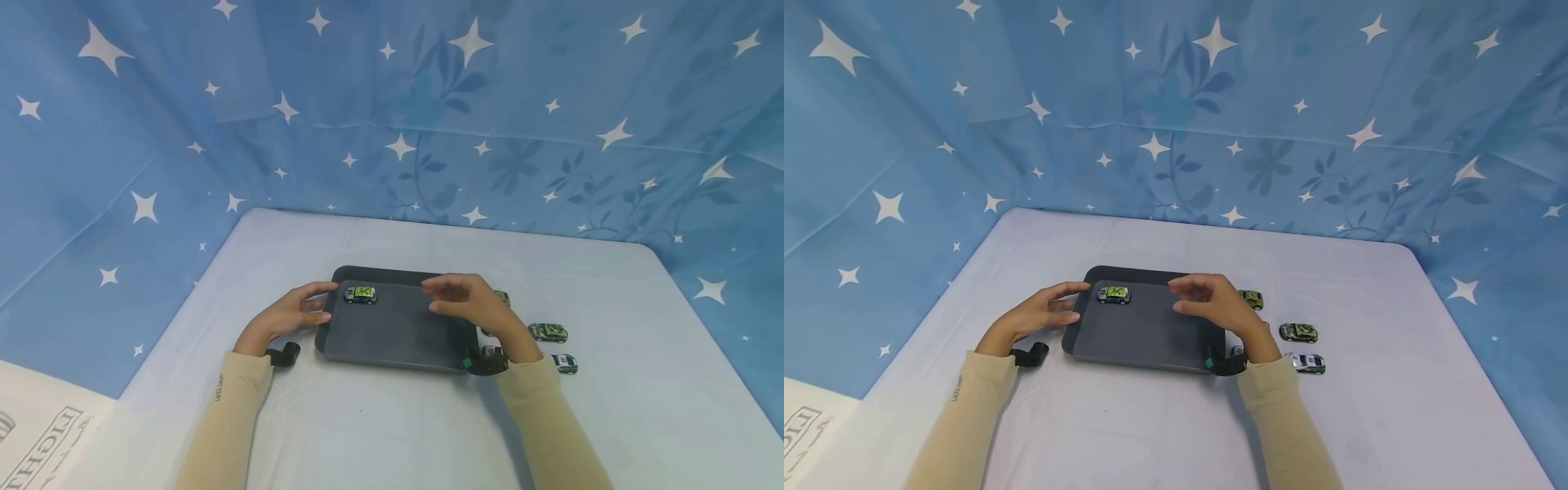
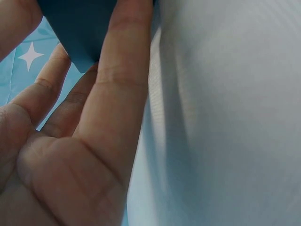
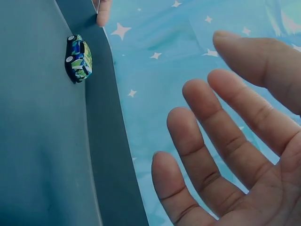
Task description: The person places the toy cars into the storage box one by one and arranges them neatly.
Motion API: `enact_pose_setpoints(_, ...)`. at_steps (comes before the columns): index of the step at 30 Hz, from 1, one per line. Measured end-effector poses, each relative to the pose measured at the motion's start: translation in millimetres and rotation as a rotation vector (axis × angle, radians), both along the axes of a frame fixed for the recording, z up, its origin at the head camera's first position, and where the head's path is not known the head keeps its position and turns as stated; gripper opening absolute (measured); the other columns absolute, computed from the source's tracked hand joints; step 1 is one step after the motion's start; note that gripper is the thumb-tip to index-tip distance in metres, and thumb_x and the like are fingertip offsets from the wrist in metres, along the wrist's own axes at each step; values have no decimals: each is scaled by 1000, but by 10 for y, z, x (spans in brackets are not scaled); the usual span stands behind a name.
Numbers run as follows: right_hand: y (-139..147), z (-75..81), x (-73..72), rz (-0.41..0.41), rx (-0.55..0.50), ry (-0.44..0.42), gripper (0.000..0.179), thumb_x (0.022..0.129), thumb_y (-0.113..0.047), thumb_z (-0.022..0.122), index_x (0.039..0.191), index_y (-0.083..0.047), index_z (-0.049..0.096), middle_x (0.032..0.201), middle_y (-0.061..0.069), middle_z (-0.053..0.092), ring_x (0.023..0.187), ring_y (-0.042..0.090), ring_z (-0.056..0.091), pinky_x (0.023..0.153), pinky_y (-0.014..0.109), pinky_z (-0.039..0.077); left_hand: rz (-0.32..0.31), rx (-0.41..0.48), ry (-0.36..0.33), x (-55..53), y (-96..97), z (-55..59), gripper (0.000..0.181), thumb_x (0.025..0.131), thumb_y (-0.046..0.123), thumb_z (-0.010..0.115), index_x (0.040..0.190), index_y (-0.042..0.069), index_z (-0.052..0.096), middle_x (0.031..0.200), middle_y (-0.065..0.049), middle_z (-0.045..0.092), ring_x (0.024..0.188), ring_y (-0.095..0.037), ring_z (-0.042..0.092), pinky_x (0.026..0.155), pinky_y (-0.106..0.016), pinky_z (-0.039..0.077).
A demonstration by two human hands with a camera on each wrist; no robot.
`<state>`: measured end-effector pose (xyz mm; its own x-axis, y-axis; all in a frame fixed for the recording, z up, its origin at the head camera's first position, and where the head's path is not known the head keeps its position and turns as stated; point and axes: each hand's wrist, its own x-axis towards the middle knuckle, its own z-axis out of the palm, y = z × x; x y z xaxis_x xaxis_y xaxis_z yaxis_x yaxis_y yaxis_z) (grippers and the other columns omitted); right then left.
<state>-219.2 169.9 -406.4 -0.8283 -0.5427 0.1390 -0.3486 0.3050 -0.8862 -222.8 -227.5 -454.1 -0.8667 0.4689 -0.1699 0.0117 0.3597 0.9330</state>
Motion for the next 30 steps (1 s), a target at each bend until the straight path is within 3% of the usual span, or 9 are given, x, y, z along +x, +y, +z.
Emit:
enact_pose_setpoints(6, 89, 9, 60, 1, -55, -10, 40, 99, 0, 75, 138, 10, 68, 133, 27, 70, 119, 51, 65, 97, 33, 59, 8, 1, -17, 14, 5, 4, 70, 106, 9, 72, 166, 0, 37, 176, -27, 19, 157, -59, 24, 119, -68, 38)
enact_pose_setpoints(8, 125, 8, 79, -10, -57, -7, 40, 99, -1, 75, 137, 9, 68, 133, 27, 70, 117, 45, 67, 95, 32, 59, 8, 2, -23, 17, 5, -3, 70, 106, 9, 71, 166, 0, 37, 177, -26, 18, 157, -58, 24, 120, -68, 37)
enact_pose_setpoints(13, 223, 4, 133, -30, -52, 28, 36, 100, -2, 75, 135, 7, 71, 130, 28, 71, 109, 17, 72, 91, 30, 60, 9, 2, -28, 17, 3, -14, 70, 105, 9, 71, 166, 1, 37, 177, -26, 18, 157, -58, 23, 120, -69, 36)
enact_pose_setpoints(15, 266, -6, 147, -31, -53, 41, 35, 100, -1, 74, 134, 7, 71, 129, 30, 71, 107, 12, 71, 90, 29, 60, 9, 0, -26, 17, 2, -11, 71, 105, 10, 72, 166, 1, 37, 177, -26, 18, 157, -58, 23, 120, -69, 36)
enact_pose_setpoints(26, 482, -33, 217, -14, -45, 114, 35, 97, 8, 73, 131, 15, 68, 122, 32, 70, 102, 10, 70, 78, 31, 61, 10, -2, -16, 15, 12, 0, 71, 105, 9, 72, 166, 0, 37, 176, -28, 19, 157, -58, 24, 120, -68, 36)
enact_pose_setpoints(30, 530, -40, 245, -8, -57, 123, 34, 97, 8, 74, 130, 16, 68, 121, 27, 72, 101, 14, 72, 83, 27, 60, 5, -16, -4, 18, 17, -2, 71, 105, 9, 72, 166, -1, 37, 176, -29, 19, 156, -60, 24, 119, -69, 37)
